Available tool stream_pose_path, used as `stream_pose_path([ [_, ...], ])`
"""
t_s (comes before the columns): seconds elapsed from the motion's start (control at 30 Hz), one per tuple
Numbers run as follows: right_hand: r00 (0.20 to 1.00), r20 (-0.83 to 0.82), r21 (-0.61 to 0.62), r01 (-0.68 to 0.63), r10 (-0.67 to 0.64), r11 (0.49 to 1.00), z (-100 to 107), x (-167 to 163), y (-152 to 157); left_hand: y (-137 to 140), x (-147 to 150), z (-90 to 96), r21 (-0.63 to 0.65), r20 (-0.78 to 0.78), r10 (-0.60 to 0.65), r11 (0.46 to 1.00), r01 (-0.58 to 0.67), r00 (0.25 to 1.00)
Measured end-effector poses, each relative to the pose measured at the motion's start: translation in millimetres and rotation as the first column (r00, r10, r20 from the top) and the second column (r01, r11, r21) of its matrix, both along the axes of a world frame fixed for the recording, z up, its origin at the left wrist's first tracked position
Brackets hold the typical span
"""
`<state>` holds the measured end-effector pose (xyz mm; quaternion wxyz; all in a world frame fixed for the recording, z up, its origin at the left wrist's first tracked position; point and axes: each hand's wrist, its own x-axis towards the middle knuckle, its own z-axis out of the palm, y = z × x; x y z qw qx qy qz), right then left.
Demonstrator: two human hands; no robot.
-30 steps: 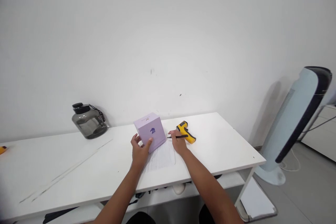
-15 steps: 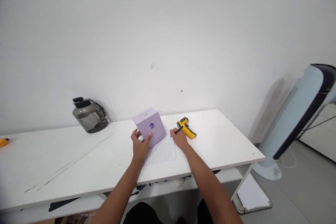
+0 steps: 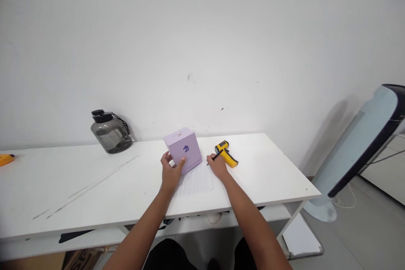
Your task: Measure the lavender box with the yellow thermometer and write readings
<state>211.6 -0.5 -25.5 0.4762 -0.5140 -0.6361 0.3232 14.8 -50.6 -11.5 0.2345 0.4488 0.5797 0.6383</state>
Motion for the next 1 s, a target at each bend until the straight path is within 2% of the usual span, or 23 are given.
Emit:
stream_pose_path([
  [0.33,1.000,0.012,0.027,0.022,-0.022,0.999,-3.8,-1.0,5.5,1.1,-1.4,-4.5,0.008,-0.037,-0.014,1.000,0.014,0.999],
  [1.0,0.999,0.036,0.047,0.006,-0.008,0.999,-3.9,-0.5,3.5,4.6,-2.3,-6.5,0.021,0.002,-0.017,1.000,0.017,1.000],
])
